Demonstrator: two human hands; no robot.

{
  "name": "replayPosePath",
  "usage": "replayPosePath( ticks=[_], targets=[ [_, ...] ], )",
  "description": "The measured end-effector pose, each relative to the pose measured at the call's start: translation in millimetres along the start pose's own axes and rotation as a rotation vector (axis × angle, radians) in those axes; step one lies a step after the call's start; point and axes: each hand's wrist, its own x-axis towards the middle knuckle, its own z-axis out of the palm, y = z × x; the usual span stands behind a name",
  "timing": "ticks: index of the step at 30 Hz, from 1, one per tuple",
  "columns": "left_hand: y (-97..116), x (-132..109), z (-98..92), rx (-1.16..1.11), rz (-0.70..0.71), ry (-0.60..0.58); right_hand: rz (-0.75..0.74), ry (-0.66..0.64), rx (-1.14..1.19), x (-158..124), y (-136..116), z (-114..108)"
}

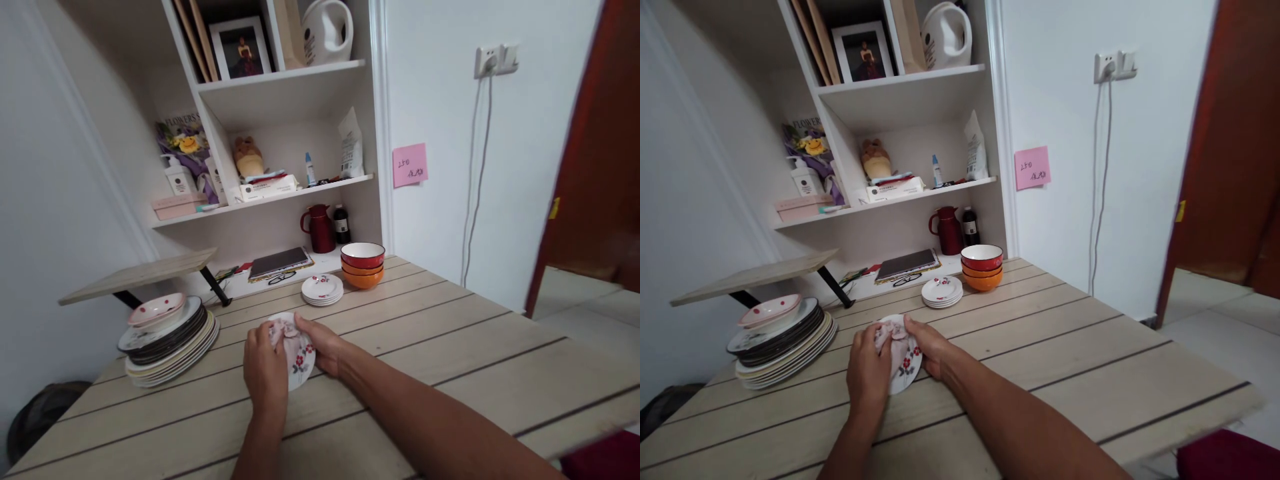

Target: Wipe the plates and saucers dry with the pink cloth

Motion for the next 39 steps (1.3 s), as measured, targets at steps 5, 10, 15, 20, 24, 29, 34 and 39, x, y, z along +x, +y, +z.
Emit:
replayPosePath(
  ticks=[5,10,15,20,24,29,34,39],
  targets=[
    [2.7,-4.4,-3.2,0.129,-0.075,-0.006,-0.030,-0.010,-0.037,-0.3,0.1,-3.4],
    [5.8,-6.1,-7.4,0.087,-0.099,0.080,-0.045,-0.103,-0.104,-4.8,0.0,-0.8],
    [6.3,-2.8,-3.6,-0.153,0.212,0.195,-0.016,-0.142,-0.136,-9.2,4.5,4.3],
    [8.1,-6.0,12.2,-0.249,0.337,0.045,-0.021,-0.121,0.045,-8.5,-3.6,4.9],
    [16.7,-14.2,14.4,-0.101,0.347,-0.201,0.027,-0.002,0.188,-5.5,-18.8,-3.3],
    [11.4,-8.2,3.8,0.109,0.150,-0.054,0.016,-0.004,0.103,-1.9,-14.1,-7.2],
    [-1.9,-0.3,6.0,0.019,0.055,0.054,0.043,-0.055,-0.046,-8.9,-2.6,-1.8],
    [10.1,-4.9,4.7,-0.283,0.216,-0.004,-0.066,0.046,0.019,-8.0,-4.0,0.2]
  ],
)
